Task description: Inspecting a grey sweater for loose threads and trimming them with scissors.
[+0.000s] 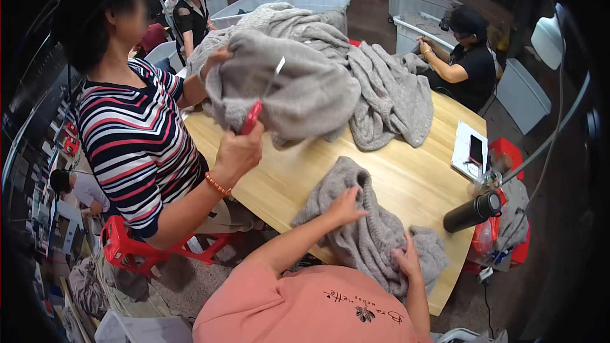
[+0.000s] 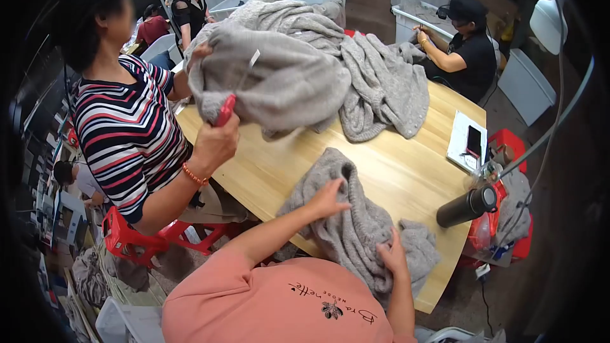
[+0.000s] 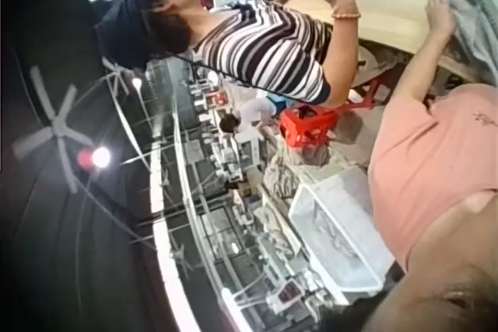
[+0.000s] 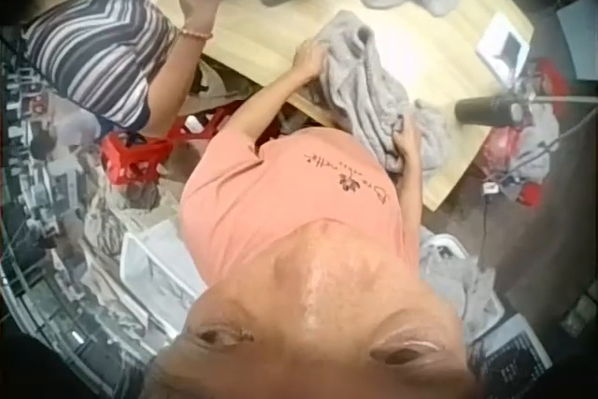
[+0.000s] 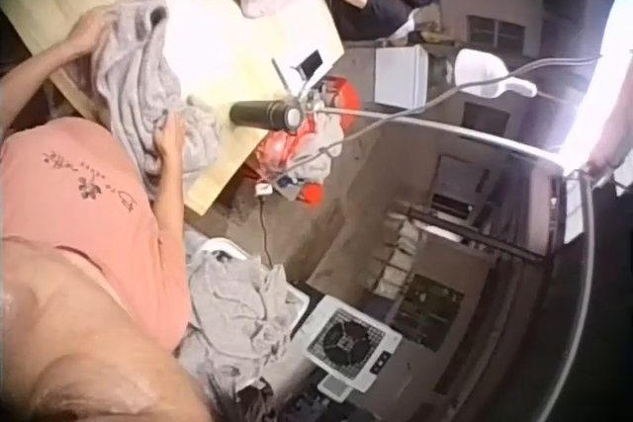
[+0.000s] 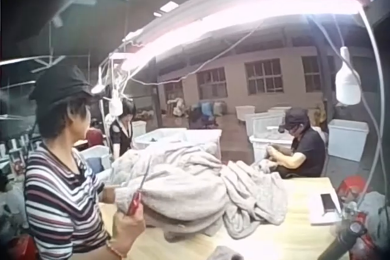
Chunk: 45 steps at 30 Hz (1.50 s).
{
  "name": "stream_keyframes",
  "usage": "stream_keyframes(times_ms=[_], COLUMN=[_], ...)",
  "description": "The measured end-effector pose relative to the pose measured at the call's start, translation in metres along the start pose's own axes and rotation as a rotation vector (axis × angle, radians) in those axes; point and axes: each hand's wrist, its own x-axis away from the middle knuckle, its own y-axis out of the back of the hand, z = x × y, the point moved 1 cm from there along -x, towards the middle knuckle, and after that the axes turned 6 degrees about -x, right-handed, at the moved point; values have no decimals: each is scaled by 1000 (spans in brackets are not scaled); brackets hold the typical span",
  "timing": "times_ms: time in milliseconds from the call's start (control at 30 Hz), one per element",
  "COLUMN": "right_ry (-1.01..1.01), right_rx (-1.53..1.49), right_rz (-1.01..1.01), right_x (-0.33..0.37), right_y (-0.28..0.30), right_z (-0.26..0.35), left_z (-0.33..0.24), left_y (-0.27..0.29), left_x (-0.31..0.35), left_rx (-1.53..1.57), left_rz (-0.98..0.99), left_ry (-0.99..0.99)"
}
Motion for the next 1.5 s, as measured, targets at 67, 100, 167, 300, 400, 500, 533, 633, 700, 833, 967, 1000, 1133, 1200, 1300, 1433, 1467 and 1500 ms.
stream_keyframes(times_ms=[67,100,167,300,400,500,533,633,700,833,967,1000,1133,1200,1300,1433,1467,1500], right_ry=[-130,-150,-58,6,313,456,444,497,408,392,358,334,633,641,817,715,699,712], right_rx=[-105,-109,139,135,132,229,238,-30,-111,-205,-344,-396,-33,35,43,-105,-94,-89], right_rz=[-14,-28,127,-205,-461,-475,-484,-408,-377,-446,-487,-488,-84,13,104,179,200,224], right_x=[-11,-13,-8,12,40,67,72,82,87,85,96,92,79,78,56,48,46,44], right_y=[-2,-3,-7,-9,-9,-5,-7,-21,-22,-3,19,23,36,28,19,12,9,5], right_z=[-28,-41,-53,4,9,57,65,81,90,88,80,77,85,108,124,131,124,123], left_z=[-6,-5,9,63,92,78,64,40,25,7,21,16,-55,-84,-121,-100,-103,-106], left_y=[-13,-15,-31,-24,0,31,39,30,18,16,19,22,36,37,55,67,71,75], left_x=[-3,-3,-2,-14,-24,-19,-18,-19,-30,-25,-24,-25,9,41,64,66,67,67], left_rx=[65,-79,-227,97,133,54,61,109,-16,-149,-137,-98,439,771,978,963,1019,897], left_rz=[4,54,101,141,160,78,34,-113,-276,-99,-139,-76,177,566,746,803,701,595], left_ry=[-10,-9,-47,108,139,223,233,106,6,-6,18,-2,-176,-301,-345,-34,-172,-247])
